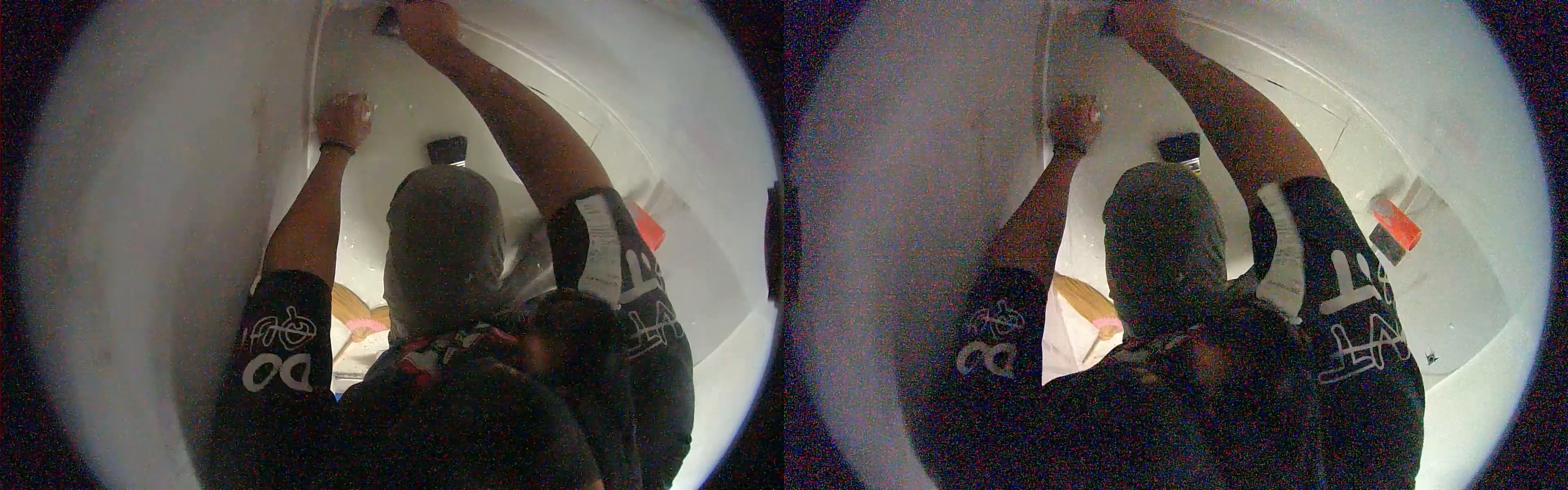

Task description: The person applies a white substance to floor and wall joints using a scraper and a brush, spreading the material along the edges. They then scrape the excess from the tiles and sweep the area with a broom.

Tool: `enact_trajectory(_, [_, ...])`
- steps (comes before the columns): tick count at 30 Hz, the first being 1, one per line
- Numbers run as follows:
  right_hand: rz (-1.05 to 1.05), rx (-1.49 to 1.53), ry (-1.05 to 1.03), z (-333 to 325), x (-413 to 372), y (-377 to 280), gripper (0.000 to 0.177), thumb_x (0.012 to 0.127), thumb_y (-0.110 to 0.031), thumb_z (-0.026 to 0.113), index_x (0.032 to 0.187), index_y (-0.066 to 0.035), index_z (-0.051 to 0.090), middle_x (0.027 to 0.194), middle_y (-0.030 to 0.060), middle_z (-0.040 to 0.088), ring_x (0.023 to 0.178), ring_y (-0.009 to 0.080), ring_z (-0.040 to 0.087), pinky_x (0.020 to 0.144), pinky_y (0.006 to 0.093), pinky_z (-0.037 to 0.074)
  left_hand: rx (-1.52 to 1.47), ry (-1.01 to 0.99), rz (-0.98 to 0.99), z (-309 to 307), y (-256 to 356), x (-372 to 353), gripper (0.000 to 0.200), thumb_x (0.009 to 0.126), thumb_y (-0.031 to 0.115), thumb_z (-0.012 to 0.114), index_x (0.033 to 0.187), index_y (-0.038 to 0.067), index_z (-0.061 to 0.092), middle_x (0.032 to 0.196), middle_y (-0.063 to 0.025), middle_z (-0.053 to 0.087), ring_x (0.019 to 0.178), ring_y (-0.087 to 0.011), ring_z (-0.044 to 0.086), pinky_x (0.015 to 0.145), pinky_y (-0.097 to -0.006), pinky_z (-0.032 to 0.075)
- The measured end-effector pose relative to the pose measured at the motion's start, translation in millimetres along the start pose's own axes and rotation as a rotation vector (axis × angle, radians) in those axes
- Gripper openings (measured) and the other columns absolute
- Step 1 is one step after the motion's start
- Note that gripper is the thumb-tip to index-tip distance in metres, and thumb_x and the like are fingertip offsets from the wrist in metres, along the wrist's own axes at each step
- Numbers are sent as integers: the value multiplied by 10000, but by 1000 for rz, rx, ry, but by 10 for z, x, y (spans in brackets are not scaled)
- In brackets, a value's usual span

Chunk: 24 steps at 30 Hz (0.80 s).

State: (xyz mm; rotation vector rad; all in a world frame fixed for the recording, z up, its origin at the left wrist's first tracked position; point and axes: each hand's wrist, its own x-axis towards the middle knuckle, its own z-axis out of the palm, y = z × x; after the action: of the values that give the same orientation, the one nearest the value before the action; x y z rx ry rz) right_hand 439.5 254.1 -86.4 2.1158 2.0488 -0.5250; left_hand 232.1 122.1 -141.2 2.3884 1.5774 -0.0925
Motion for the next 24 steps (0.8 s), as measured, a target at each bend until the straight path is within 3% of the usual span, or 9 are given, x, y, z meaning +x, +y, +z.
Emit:
enact_trajectory(2, [-57, -27, -44, 222, -22, 113, 225, 831, -158, 476, 963, -37, 613, 1008, 154, 604, 926, 314, 588, 791, 438, 466, -26, -122, -2, -33, 45, -42, 321, 696, 298, 621, 987, 180, 556, 1034, -73, 559, 947, -282, 549, 773, -440, 465])
enact_trajectory(4, [-289, -40, 367, 435, -54, 243, 231, 826, -155, 475, 979, -48, 612, 1001, 152, 607, 925, 323, 585, 794, 455, 460, -71, -140, -7, 78, 30, -17, 331, 694, 305, 624, 992, 179, 553, 1059, -75, 551, 960, -284, 543, 780, -445, 462])
enact_trajectory(5, [-281, -45, 366, 275, -89, 240, 231, 826, -155, 475, 979, -48, 612, 1001, 152, 607, 925, 323, 585, 794, 455, 460, -107, -147, -16, 118, 21, 12, 341, 692, 312, 627, 997, 178, 551, 1083, -77, 543, 974, -285, 538, 788, -449, 459])
enact_trajectory(7, [-243, -99, -218, -63, -110, 147, 241, 827, -159, 468, 991, -52, 607, 997, 142, 610, 916, 317, 585, 798, 465, 453, -107, -126, -29, 81, -43, -37, 342, 693, 310, 627, 996, 173, 550, 1076, -75, 548, 976, -286, 535, 790, -451, 457])
enact_trajectory(9, [-150, -5, -78, 210, -66, 135, 236, 825, -155, 470, 985, -51, 608, 988, 140, 612, 911, 317, 584, 801, 457, 454, -111, -120, -1, 103, -14, -52, 343, 693, 309, 627, 996, 169, 549, 1070, -73, 553, 978, -288, 533, 791, -452, 455])
enact_trajectory(11, [-64, 86, 73, 148, -71, 57, 231, 823, -152, 472, 979, -50, 610, 979, 139, 614, 907, 317, 584, 804, 449, 455, 4, 51, 55, 108, -21, -39, 363, 678, 309, 638, 999, 166, 550, 1063, -71, 555, 973, -290, 533, 803, -445, 450])
enact_trajectory(14, [11, 178, 0, 20, -112, 11, 226, 823, -146, 476, 976, -42, 605, 996, 148, 610, 918, 318, 581, 802, 429, 459, 8, -72, -10, 87, -16, -41, 377, 681, 308, 642, 1015, 160, 549, 1055, -71, 560, 975, -296, 530, 825, -445, 436])
enact_trajectory(19, [196, 287, 15, -139, -202, -69, 193, 807, -151, 503, 872, -17, 626, 958, 169, 622, 862, 323, 599, 744, 439, 476, 7, -3, 77, 69, 10, -5, 355, 683, 301, 646, 994, 153, 560, 994, -74, 578, 942, -288, 545, 806, -432, 448])
enact_trajectory(24, [120, 270, -98, -22, -117, 77, 198, 775, -210, 577, 821, -37, 661, 869, 149, 644, 826, 289, 615, 726, 415, 483, -60, -19, 1, 71, 72, -37, 308, 680, 302, 644, 939, 150, 578, 956, -63, 587, 886, -277, 566, 747, -420, 471])
